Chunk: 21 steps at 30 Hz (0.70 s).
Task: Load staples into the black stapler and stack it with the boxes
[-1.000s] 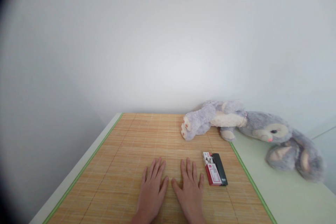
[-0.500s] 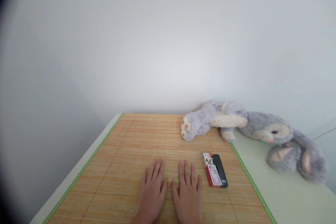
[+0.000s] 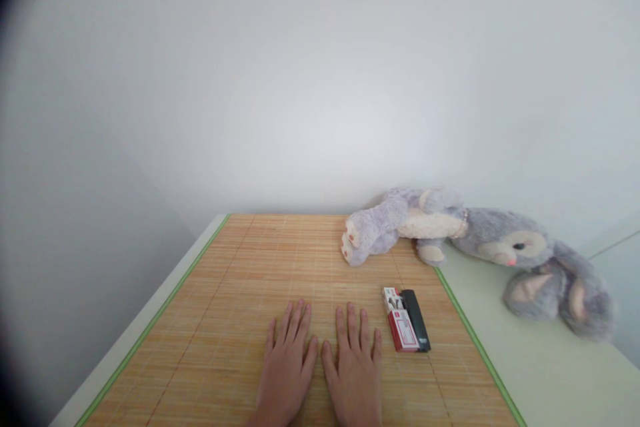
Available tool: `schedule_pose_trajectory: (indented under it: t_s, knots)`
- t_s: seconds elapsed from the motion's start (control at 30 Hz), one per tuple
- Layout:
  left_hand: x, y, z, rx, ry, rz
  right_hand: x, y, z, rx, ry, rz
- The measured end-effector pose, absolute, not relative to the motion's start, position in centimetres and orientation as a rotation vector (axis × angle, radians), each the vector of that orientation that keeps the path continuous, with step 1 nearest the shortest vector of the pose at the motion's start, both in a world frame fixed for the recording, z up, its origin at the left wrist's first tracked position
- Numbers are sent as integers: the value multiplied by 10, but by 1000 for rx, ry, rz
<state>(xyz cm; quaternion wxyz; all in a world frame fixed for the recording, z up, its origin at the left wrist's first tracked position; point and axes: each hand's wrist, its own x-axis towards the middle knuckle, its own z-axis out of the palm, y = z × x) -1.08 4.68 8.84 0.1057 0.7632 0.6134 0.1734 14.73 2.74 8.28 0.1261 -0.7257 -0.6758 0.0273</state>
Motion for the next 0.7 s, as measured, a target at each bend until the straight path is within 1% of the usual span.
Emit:
schedule_pose_trajectory:
  t_s: [0.17,0.3,0.43,0.5,0.6,0.7]
  knots:
    - [-8,48,87,2211,1800,575,147,27,89,-2115,-1953,145]
    - [10,49,85,2011,1761,740,149,29,92,-2040,-1871,310]
    - [49,43,93,1577,1414,916,172,31,111,-1744,-1600,680]
    - [74,39,99,1312,1174,946,196,30,127,-1595,-1438,770]
    - [111,37,103,999,916,934,244,31,146,-1568,-1295,712]
    - [146,44,103,836,809,932,292,37,144,-1609,-1093,556]
